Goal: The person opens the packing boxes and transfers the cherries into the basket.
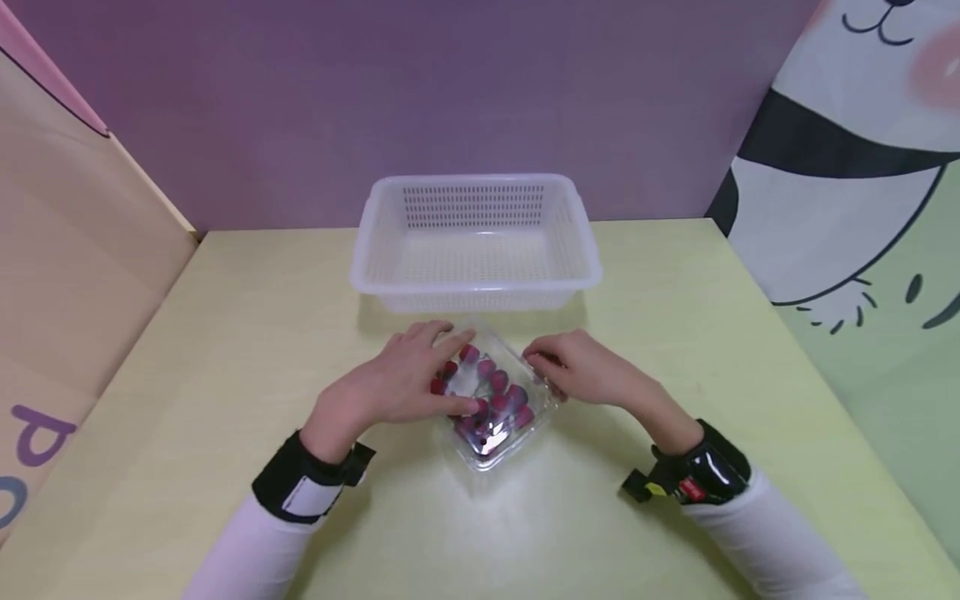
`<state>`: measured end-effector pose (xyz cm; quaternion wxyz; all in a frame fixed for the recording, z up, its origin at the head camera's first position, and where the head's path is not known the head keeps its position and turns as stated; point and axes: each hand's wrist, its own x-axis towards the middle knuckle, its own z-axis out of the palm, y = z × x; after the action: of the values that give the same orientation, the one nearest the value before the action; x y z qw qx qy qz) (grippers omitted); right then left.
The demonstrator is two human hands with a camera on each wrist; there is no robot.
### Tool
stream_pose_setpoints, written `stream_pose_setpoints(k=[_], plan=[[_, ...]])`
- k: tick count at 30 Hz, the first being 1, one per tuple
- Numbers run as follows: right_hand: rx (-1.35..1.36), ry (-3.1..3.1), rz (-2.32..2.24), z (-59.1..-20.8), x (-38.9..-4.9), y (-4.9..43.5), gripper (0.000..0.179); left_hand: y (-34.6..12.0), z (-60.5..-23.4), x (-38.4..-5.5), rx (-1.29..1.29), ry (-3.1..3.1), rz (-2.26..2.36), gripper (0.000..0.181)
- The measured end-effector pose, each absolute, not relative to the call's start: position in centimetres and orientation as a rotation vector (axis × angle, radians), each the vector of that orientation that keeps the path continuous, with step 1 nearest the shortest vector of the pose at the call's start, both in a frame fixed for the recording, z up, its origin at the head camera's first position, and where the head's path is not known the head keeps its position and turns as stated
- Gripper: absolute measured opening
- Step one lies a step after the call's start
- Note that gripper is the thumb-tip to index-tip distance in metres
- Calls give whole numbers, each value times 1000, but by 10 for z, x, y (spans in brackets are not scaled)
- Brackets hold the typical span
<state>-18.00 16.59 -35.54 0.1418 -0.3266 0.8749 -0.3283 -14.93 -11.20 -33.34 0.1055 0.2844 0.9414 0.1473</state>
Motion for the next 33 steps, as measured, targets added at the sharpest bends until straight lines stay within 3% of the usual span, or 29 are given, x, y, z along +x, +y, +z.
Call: stream_pose_setpoints(k=[11, 24, 33], plan=[[-954, 2513, -978, -357, -182, 166, 22, -113, -336, -151, 927, 2792, 487, 93], [-877, 2452, -1025, -357, -185, 169, 29, -112, -338, -150, 970, 2793, 399, 70], [-892, 2428, -1000, -356, -185, 171, 32, -111, -337, -150, 999, 2828, 390, 65]])
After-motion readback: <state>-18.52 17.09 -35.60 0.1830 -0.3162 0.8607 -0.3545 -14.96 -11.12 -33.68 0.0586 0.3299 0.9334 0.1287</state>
